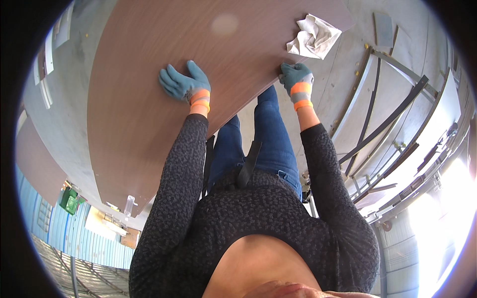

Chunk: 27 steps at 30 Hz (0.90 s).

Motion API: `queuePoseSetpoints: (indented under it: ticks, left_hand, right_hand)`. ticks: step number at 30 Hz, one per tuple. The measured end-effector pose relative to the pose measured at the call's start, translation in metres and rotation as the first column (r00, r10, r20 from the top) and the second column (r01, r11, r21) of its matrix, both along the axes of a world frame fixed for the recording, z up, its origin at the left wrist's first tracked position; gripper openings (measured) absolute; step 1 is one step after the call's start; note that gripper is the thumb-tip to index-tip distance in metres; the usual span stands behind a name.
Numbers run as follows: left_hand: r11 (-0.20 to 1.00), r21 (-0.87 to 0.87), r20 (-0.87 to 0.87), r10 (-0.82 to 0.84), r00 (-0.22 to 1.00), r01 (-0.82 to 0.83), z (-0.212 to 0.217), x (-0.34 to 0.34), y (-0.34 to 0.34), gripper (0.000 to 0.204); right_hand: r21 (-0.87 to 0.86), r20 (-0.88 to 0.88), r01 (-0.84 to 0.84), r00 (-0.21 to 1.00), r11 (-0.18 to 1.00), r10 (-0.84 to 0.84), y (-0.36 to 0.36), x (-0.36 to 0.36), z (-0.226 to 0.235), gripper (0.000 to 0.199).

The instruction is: The person lifts and repositions large brown panels, then wipes their surfaces with a cloth and water. The person handles the panels one at a time, wiping different areas and occasionally refilling the cloth from a bottle.

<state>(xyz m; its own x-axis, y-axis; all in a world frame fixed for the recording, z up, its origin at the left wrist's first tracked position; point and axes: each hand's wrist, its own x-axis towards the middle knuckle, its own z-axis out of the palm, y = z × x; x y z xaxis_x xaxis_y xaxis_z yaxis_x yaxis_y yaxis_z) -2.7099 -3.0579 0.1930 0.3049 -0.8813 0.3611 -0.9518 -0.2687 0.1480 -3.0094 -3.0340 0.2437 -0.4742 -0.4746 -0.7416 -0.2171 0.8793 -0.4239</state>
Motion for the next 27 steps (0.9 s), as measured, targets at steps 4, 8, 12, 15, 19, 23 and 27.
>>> queuePoseSetpoints:
  ticks: [4, 8, 12, 15, 19, 23, 27]
  left_hand:
    - [1.0, 0.023, 0.011, 0.015, 1.0, -0.016, 0.001, -0.002, 0.0, 0.067]
    - [1.0, 0.014, 0.003, 0.002, 1.0, -0.002, 0.0, 0.0, -0.001, 0.067]
    - [0.999, 0.037, 0.014, 0.022, 1.0, -0.022, 0.001, -0.001, 0.001, 0.066]
    - [1.0, 0.007, -0.004, -0.01, 1.0, 0.01, -0.001, 0.0, -0.005, 0.066]
    - [1.0, 0.022, 0.017, 0.008, 1.0, -0.008, 0.001, -0.001, -0.002, 0.065]
    - [0.999, 0.032, 0.034, 0.0, 0.999, -0.001, 0.004, 0.004, -0.001, 0.065]
    - [1.0, 0.007, 0.033, -0.019, 0.999, 0.019, 0.001, -0.003, -0.003, 0.065]
  right_hand:
    - [0.078, 0.067, 0.163, 0.984, 0.984, -0.168, 0.008, 0.001, 0.001, 0.031]
    - [-0.042, 0.07, 0.151, 0.987, 0.988, -0.148, 0.004, 0.006, -0.004, 0.029]
    - [0.023, 0.125, 0.373, 0.919, 0.928, -0.373, 0.008, 0.022, 0.006, 0.026]
    - [-0.004, 0.219, 0.477, 0.858, 0.879, -0.465, -0.002, 0.022, 0.006, 0.022]
    - [-0.089, -0.11, 0.068, 0.991, 0.994, -0.077, 0.013, 0.011, -0.001, 0.018]
    - [-0.414, -0.765, -0.644, 0.629, 0.643, 0.138, -0.029, -0.038, 0.029, 0.057]
    - [-0.206, -0.835, -0.712, 0.485, 0.671, 0.259, -0.049, -0.039, -0.015, 0.086]
